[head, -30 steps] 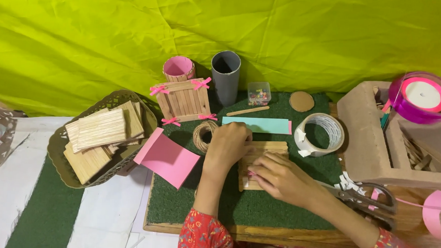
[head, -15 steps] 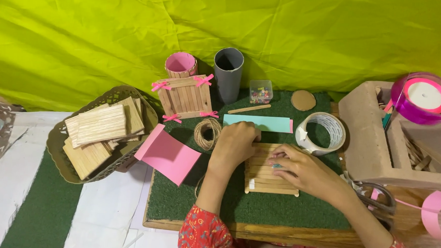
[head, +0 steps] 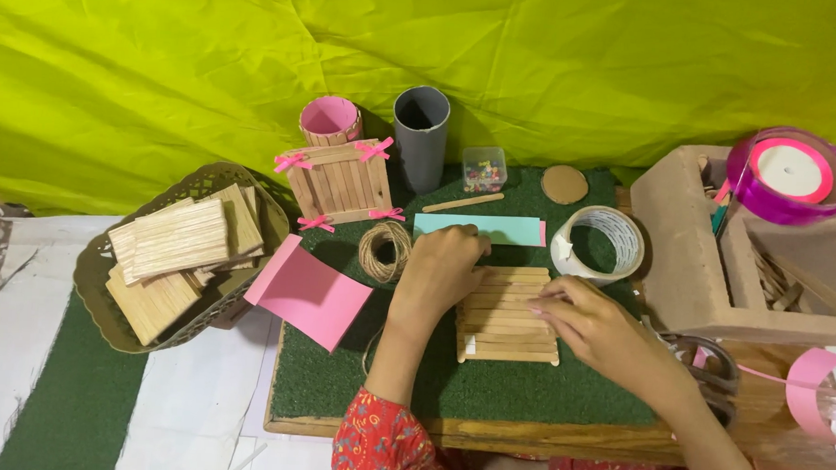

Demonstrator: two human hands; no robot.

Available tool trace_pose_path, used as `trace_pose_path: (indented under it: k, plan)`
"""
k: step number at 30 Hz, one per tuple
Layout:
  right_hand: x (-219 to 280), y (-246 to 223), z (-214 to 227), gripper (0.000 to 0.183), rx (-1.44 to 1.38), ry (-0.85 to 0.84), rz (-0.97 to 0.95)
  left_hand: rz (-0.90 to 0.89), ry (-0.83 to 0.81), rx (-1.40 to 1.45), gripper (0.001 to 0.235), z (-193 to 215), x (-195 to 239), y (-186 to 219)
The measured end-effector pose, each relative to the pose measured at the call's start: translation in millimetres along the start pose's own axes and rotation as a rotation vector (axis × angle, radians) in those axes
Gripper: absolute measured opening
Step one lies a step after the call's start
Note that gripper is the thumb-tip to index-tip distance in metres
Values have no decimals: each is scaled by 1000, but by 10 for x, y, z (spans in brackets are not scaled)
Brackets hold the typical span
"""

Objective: Assembling a craft item by gluing popsicle sticks together and decorating with colored paper strips.

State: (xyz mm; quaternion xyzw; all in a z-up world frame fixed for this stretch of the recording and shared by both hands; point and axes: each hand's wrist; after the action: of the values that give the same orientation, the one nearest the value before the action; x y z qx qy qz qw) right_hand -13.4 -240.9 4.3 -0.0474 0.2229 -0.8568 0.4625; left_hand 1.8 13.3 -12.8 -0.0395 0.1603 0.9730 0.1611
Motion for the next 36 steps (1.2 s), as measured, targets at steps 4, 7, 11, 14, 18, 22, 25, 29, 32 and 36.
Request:
trace_pose_path:
  k: [4, 7, 11, 14, 18, 22, 25, 29, 32, 36]
  plan:
    - [257, 40, 21, 11, 65, 87, -114, -15, 13, 2, 16, 39, 35, 37]
    - [384, 121, -91, 29, 145, 114, -236, -10, 48, -61, 30, -120, 22, 7]
    - [433, 234, -271, 34, 135, 220, -255, -21, 61, -69, 30, -155, 21, 1]
    - [430, 137, -270, 33, 238, 213, -309, -28, 103, -67, 38, -197, 14, -15]
    - [336, -145, -282, 33, 383, 267, -130, 1, 240, -201, 45, -277, 1, -22]
    - [220, -282, -560, 50, 241, 168, -60, 73, 341, -194, 44, -121, 12, 11]
    - [162, -290, -624, 45, 232, 216, 24, 84, 411, -56, 41, -11, 31, 14]
    - [145, -350, -591, 37, 208, 207, 20, 39, 429, 160, 43, 174, 144, 152]
    - [186, -340, -597, 37, 203, 214, 24, 201, 351, 279, 48, 322, 489, 417]
    - [227, -377, -613, 40, 121, 230, -28, 723, -54, 404, 68, 438, 1071, 671]
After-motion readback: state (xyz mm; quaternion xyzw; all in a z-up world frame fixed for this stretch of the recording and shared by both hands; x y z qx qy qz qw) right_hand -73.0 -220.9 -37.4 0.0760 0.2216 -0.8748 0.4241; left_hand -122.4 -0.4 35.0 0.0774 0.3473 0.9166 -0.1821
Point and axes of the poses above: each hand's wrist, its own x-axis away from the middle knuckle, its own z-axis out of the back of the hand, y = z × x, and after that the axes turned 3 degrees about -y, right-handed
